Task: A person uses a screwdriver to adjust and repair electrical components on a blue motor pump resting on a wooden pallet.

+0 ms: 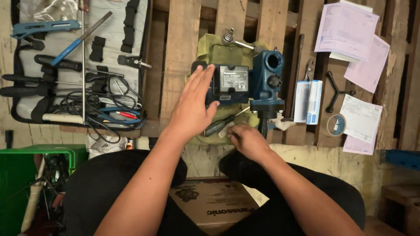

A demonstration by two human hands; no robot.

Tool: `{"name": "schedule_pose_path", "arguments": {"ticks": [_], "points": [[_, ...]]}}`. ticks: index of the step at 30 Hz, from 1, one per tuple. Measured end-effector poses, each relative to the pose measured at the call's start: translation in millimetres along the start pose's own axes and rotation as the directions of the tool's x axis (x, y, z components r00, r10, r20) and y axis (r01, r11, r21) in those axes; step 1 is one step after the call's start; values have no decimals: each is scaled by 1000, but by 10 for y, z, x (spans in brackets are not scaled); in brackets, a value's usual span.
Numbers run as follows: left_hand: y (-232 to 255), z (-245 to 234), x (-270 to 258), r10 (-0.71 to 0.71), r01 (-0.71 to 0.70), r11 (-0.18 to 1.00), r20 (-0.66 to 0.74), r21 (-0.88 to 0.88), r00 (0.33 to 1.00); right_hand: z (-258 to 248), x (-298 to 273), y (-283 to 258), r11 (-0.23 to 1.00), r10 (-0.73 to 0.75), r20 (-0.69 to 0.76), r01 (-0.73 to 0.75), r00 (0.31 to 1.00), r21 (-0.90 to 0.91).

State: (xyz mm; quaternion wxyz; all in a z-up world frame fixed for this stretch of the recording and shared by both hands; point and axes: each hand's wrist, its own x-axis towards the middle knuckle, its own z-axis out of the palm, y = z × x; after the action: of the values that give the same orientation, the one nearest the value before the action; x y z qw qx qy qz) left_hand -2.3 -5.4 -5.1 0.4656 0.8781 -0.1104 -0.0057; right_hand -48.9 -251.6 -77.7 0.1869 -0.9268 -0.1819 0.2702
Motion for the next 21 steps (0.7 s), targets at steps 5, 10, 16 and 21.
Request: {"name": "schedule_pose_path", "arguments": {"ticks": [5,10,16,21], "points": [[-22,-26,0,29,-29,999,2,27,1000,70,113,35,999,32,30,-32,999,-2],[6,-65,10,-7,6,1000,33,11,999,40,106,-53,995,101,53,-101,993,0],[18,-72,9,-4,4,1000,29,23,1000,116,154,13,988,145,30,-143,989,-62],[50,-83,-6,-18,16,999,43,39,999,53,167,-115,976,210,66,-205,975,-72]]}}
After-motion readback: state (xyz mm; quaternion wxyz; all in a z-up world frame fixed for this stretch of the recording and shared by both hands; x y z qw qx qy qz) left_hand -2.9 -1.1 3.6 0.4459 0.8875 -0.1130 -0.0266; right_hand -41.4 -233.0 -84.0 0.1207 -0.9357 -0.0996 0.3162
